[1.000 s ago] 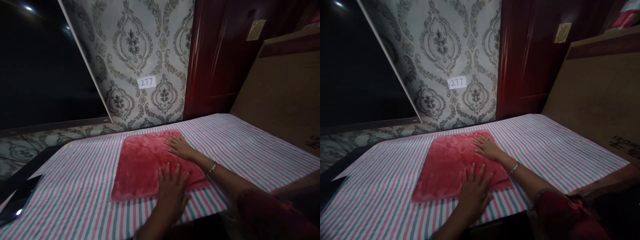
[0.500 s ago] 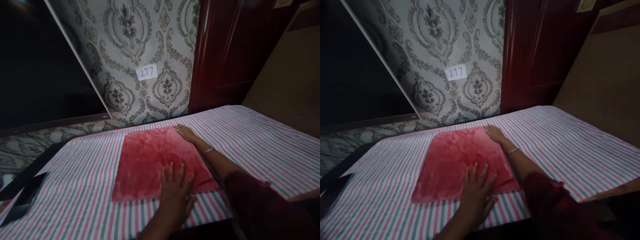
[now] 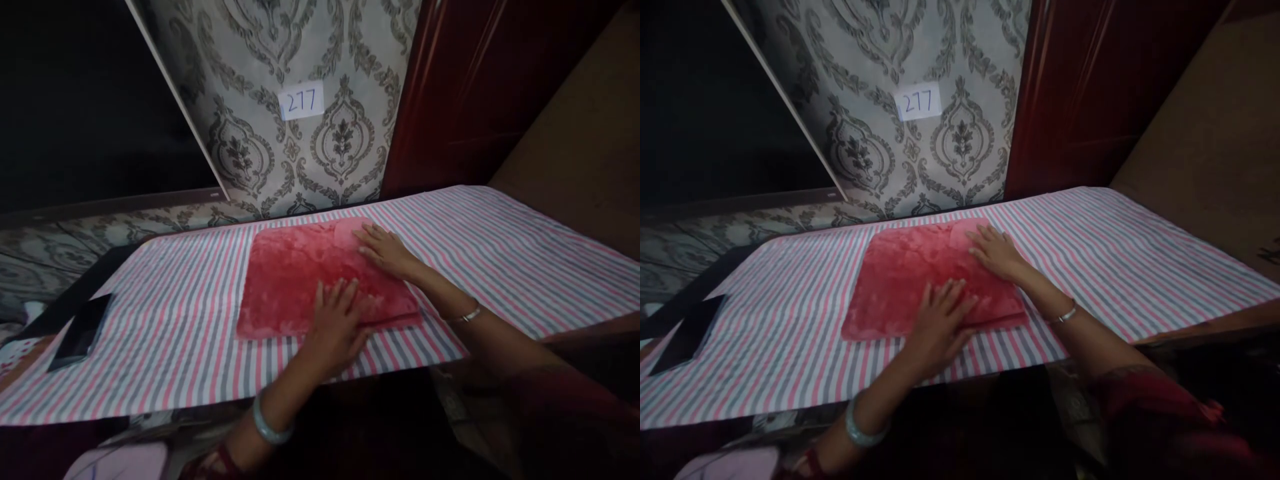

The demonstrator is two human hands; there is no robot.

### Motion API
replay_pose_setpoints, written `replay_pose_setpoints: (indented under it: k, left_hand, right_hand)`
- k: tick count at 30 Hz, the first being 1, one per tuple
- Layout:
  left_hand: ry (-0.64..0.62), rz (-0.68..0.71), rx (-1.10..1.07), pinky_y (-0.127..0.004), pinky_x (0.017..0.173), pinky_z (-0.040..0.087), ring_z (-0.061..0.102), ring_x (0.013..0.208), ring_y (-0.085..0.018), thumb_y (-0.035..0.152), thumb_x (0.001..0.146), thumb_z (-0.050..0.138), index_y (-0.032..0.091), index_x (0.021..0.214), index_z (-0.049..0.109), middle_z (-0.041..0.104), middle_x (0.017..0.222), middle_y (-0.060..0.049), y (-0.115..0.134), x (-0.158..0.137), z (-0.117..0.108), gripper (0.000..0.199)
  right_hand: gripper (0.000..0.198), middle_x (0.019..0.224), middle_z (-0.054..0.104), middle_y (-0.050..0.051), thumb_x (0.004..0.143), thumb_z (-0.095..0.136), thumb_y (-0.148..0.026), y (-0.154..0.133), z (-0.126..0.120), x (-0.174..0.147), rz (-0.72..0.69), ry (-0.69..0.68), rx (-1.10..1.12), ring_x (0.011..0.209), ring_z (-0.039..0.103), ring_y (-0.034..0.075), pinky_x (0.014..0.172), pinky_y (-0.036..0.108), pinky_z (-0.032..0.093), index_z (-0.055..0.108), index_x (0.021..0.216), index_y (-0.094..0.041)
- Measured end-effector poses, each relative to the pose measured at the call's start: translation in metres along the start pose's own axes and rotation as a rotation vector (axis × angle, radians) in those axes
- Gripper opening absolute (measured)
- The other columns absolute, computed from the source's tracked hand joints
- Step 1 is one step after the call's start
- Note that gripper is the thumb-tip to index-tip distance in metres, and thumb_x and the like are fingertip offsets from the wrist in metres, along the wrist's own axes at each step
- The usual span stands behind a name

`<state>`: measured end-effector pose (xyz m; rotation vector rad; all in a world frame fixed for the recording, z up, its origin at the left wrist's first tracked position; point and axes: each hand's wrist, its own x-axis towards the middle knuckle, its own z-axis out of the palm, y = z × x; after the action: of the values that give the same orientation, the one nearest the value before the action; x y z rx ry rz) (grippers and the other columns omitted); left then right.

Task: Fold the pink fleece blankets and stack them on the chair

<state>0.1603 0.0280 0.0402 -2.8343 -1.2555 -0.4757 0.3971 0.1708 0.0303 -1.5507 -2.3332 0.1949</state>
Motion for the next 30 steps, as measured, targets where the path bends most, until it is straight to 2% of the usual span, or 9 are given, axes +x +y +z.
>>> replay_pose_setpoints:
  k: [2,4,8,14,20,23,26,28,30]
  left_hand:
    - [0.000,-0.074,0.046,-0.064,0.123,0.011,0.031,0.150,-0.031,0.039,0.101,0.046,0.030,0.147,0.050,0.042,0.160,-0.007,-0.023,0.002,-0.024,0.047]
    - [-0.013,-0.196,0.118,-0.066,0.122,0.011,0.030,0.151,-0.033,0.042,0.102,0.044,0.027,0.151,0.045,0.040,0.161,-0.010,-0.053,0.003,-0.039,0.052]
    - [-0.111,-0.386,0.203,-0.070,0.119,0.016,0.019,0.154,-0.039,0.051,0.100,0.044,0.025,0.157,0.037,0.029,0.166,-0.012,-0.099,-0.002,-0.034,0.063]
    - [-0.053,-0.389,0.245,-0.073,0.117,0.014,0.018,0.154,-0.039,0.050,0.101,0.041,0.026,0.157,0.036,0.027,0.166,-0.013,-0.105,-0.013,-0.007,0.061]
    - [-0.042,-0.385,0.222,-0.071,0.118,0.016,0.021,0.153,-0.038,0.048,0.101,0.042,0.025,0.155,0.039,0.031,0.165,-0.012,-0.105,-0.013,-0.011,0.059]
    - [0.035,-0.377,0.127,-0.065,0.121,0.020,0.025,0.153,-0.035,0.045,0.100,0.044,0.022,0.151,0.046,0.031,0.165,-0.014,-0.114,-0.016,-0.015,0.056]
    - [0.231,-0.407,-0.013,-0.054,0.123,0.025,0.027,0.152,-0.032,0.043,0.097,0.048,0.016,0.145,0.052,0.029,0.165,-0.017,-0.130,-0.024,-0.021,0.055]
    - [0.372,-0.505,-0.114,-0.051,0.122,0.029,0.034,0.149,-0.032,0.043,0.093,0.053,0.015,0.142,0.054,0.038,0.160,-0.017,-0.142,-0.033,-0.025,0.056]
    - [0.428,-0.687,-0.271,-0.049,0.118,0.037,0.048,0.139,-0.032,0.042,0.088,0.059,0.016,0.140,0.056,0.053,0.149,-0.016,-0.153,-0.044,-0.027,0.058]
  right_hand:
    - [0.063,0.169,0.019,0.002,0.103,0.025,-0.062,-0.019,0.003,-0.031,-0.090,-0.009,-0.033,0.154,0.013,0.037,0.119,0.066,0.017,0.030,0.159,-0.036]
    - [0.063,0.169,0.019,0.002,0.102,0.028,-0.063,-0.031,0.009,-0.052,-0.116,-0.033,-0.050,0.154,0.012,0.037,0.119,0.066,0.016,0.030,0.159,-0.037]
    - [0.062,0.169,0.019,0.001,0.102,0.029,-0.063,-0.031,0.025,-0.067,-0.092,-0.036,-0.023,0.154,0.012,0.038,0.115,0.068,0.024,0.028,0.159,-0.040]
    - [0.059,0.169,0.021,-0.001,0.104,0.028,-0.058,-0.026,0.035,-0.069,-0.080,0.018,0.041,0.155,0.010,0.032,0.118,0.061,0.026,0.032,0.159,-0.037]
    - [0.058,0.167,0.025,-0.002,0.103,0.029,-0.059,-0.023,0.040,-0.069,-0.099,0.076,0.113,0.156,0.012,0.029,0.123,0.057,0.019,0.039,0.156,-0.036]
    - [0.061,0.167,0.027,0.003,0.103,0.029,-0.060,-0.017,0.045,-0.070,-0.077,0.179,0.178,0.155,0.016,0.027,0.125,0.053,0.016,0.045,0.153,-0.029]
    - [0.067,0.166,0.026,0.010,0.100,0.035,-0.062,-0.007,0.052,-0.076,0.082,0.304,0.294,0.153,0.024,0.029,0.124,0.053,0.022,0.043,0.154,-0.023]
    - [0.069,0.162,0.035,0.013,0.097,0.042,-0.062,0.000,0.056,-0.081,0.191,0.389,0.404,0.147,0.036,0.030,0.120,0.053,0.031,0.043,0.153,-0.023]
    - [0.069,0.151,0.050,0.014,0.093,0.049,-0.060,0.005,0.058,-0.084,0.279,0.476,0.518,0.134,0.052,0.030,0.111,0.053,0.042,0.046,0.150,-0.022]
